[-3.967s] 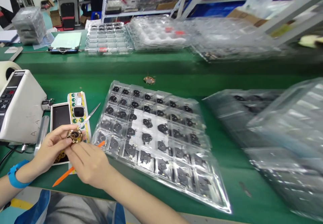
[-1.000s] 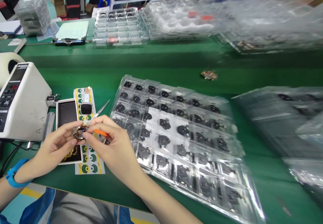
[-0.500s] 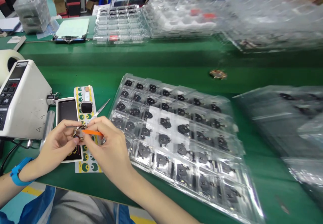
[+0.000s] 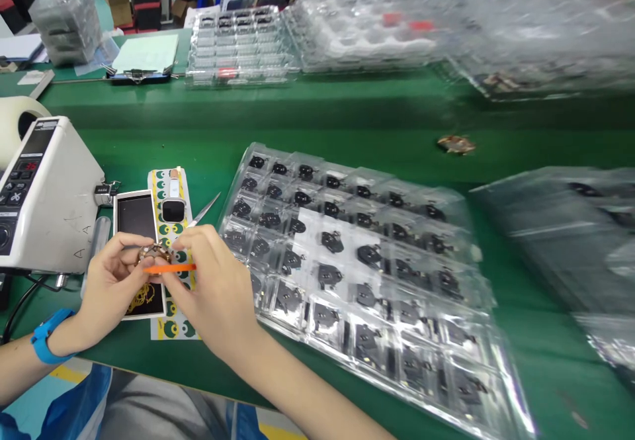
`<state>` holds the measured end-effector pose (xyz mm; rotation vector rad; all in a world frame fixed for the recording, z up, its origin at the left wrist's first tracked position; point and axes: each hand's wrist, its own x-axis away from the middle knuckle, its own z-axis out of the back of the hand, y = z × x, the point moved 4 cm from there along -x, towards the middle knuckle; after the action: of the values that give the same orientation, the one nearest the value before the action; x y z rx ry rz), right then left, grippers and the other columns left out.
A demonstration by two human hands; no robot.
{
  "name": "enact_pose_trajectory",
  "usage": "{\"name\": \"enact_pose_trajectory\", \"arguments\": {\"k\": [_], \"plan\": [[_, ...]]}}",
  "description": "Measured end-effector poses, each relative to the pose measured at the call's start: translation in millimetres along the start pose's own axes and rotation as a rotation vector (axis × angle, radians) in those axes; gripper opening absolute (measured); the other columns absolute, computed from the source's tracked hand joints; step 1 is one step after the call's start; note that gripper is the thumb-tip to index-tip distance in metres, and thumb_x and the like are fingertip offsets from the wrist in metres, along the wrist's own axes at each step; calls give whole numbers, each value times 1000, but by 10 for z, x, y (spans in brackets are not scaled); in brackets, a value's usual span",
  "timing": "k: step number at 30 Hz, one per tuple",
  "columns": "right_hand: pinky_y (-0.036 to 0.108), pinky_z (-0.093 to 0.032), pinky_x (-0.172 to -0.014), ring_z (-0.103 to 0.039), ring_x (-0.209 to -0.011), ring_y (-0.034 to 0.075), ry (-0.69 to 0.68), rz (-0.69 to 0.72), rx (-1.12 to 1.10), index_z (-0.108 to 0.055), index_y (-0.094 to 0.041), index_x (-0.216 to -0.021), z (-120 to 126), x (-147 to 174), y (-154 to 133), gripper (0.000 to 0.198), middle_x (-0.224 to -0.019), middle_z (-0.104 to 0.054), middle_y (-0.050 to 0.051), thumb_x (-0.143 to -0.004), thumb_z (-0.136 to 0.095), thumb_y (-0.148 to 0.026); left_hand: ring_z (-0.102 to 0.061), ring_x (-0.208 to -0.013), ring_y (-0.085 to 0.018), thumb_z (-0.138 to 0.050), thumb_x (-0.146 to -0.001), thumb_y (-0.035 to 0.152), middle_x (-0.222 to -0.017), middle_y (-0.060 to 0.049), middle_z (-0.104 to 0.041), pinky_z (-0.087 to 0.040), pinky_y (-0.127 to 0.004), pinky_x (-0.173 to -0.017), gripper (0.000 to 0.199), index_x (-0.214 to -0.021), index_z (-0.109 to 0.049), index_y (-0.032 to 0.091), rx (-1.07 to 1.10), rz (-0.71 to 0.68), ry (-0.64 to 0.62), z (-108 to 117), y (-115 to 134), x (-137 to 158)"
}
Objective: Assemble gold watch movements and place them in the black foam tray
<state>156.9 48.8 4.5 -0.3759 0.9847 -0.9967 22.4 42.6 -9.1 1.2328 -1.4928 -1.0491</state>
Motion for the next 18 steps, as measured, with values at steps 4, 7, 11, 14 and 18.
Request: {"name": "enact_pose_trajectory", "arguments": {"k": [4,7,11,14,18], "plan": [[29,-49,-64,-59,-78,17,-174,-64,-155,-50,-23,-83,-23,-48,30,13,-85,-58,3,-90,-51,-13,-67,-70,-14,-66,-84,27,-79,-2,-70,-54,-26,-68,20,-99,-56,19,-47,22,-42,23,-20,8],[30,-48,-62,-58,-75,18,-168,34,-86,-47,-23,-79,-26,-66,8,17,-81,-58,3,-87,-48,-8,-65,-79,-16,-59,-85,21,-83,-4,-68,-49,-27,-71,11,-96,-63,18,-295,-23,-114,65,1,-26],[33,-50,-62,-62,-77,21,28,228,101,-53,-23,-91,40,-16,-81,12,-84,-65,6,-86,-56,-12,-54,-74,-16,-58,-78,13,-74,-1,-59,-41,-27,-66,11,-77,-67,19,-621,-200,-25,127,139,-68],[30,-46,-52,-61,-63,18,191,453,211,-59,-26,-94,112,103,-210,15,-81,-70,5,-84,-64,-16,-47,-60,-12,-63,-71,16,-61,3,-54,-36,-24,-58,7,-67,-57,18,-468,-58,40,148,147,-91],[28,-40,-44,-53,-49,13,227,642,348,-66,-27,-85,95,206,-291,13,-75,-73,2,-84,-63,-14,-47,-48,-7,-72,-65,23,-54,6,-56,-36,-19,-51,26,-67,-47,18,-91,239,-27,95,22,-72]]}}
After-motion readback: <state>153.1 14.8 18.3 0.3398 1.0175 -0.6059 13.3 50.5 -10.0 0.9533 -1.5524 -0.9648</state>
